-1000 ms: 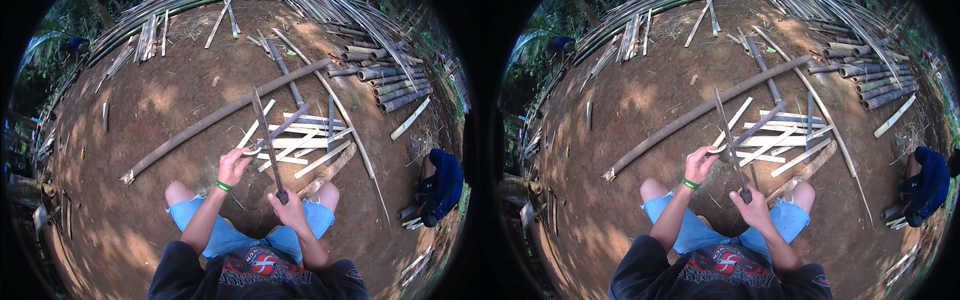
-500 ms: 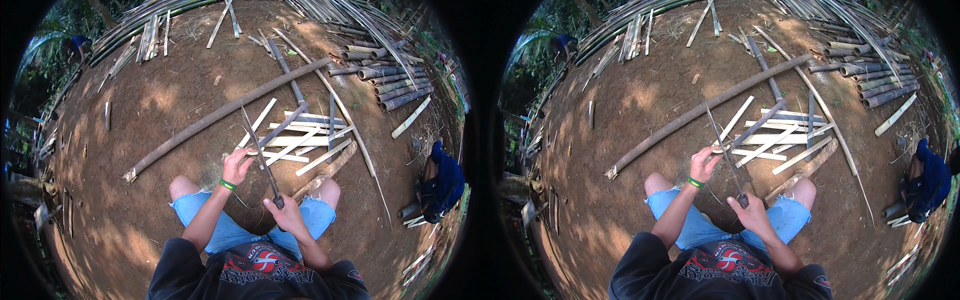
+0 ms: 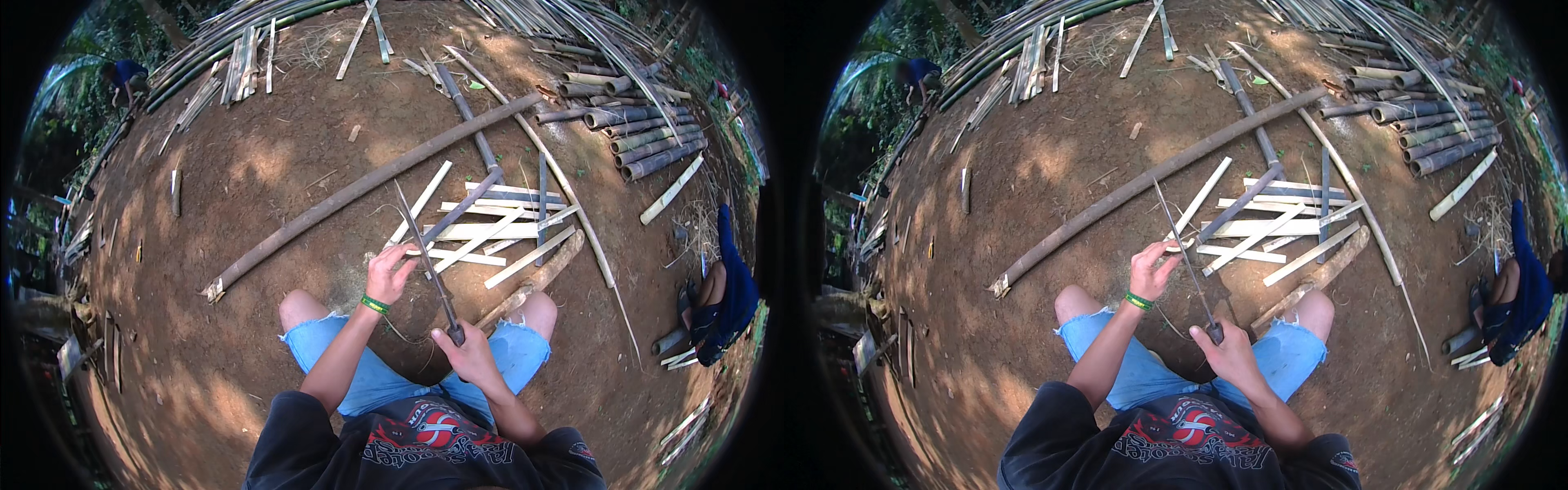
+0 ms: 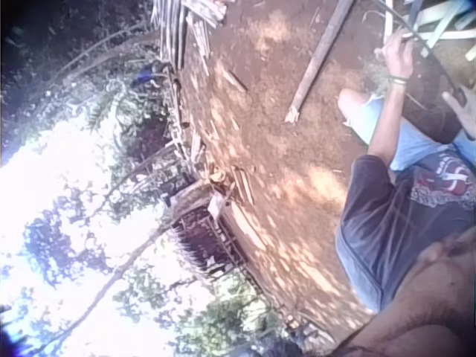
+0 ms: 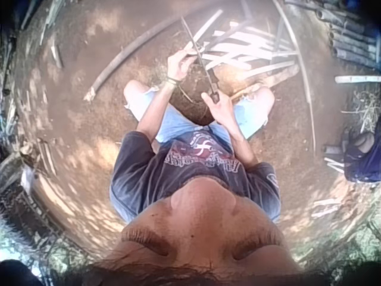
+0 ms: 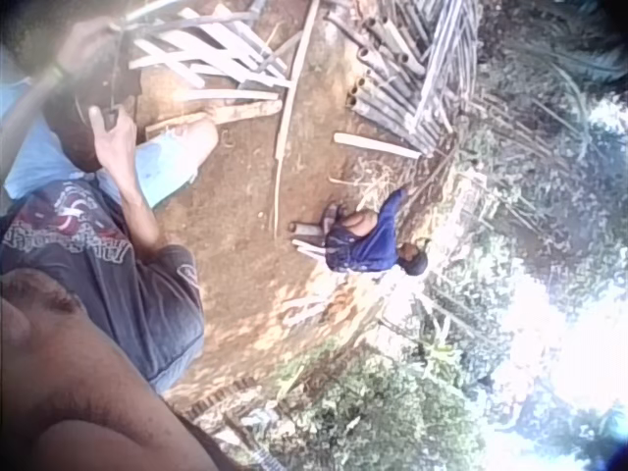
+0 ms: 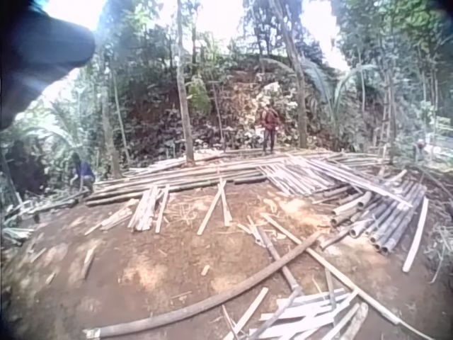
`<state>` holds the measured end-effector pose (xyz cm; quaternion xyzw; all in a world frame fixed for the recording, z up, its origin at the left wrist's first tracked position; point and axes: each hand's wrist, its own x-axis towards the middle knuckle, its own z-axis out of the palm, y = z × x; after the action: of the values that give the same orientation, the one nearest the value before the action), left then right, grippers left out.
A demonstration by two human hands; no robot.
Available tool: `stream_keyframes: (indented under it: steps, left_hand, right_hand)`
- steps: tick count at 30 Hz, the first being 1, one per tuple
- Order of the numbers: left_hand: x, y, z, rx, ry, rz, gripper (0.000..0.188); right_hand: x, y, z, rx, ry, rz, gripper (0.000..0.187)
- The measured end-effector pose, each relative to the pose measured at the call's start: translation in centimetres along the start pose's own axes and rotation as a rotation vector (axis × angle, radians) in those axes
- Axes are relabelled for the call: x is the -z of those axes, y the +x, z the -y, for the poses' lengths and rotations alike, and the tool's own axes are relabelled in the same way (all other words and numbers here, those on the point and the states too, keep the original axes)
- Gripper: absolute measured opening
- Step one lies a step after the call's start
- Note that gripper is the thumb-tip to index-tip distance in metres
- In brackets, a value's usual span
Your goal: The person sits on the ground and uses a machete to split bamboo poles into smaller strips. They repeatedly strike the bamboo against a wooden log to separate the sections and then use the blade to shave and refine the edges of the resulting pieces.
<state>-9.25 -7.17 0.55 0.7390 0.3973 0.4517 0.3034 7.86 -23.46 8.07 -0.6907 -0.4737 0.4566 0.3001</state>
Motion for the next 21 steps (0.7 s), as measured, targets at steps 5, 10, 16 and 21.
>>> stream_keyframes:
  steps: [5,10,16,21]
  left_hand:
    - [0.1,0.1,0.0,0.004,-0.001,-0.021,0.026]
    - [0.3,0.2,-0.4,0.020,0.000,-0.006,0.025]
    - [0.3,0.9,-1.3,0.178,-0.172,0.037,0.020]
    - [-0.4,1.4,-1.7,0.206,-0.145,0.019,0.016]
  right_hand:
    - [0.1,0.2,0.1,0.008,-0.031,0.000,0.046]
    - [0.3,-0.2,1.2,0.042,-0.095,-0.061,0.044]
    - [0.3,-0.3,1.0,0.048,-0.118,-0.096,0.041]
    - [0.5,-0.3,0.5,0.082,-0.195,-0.119,0.041]
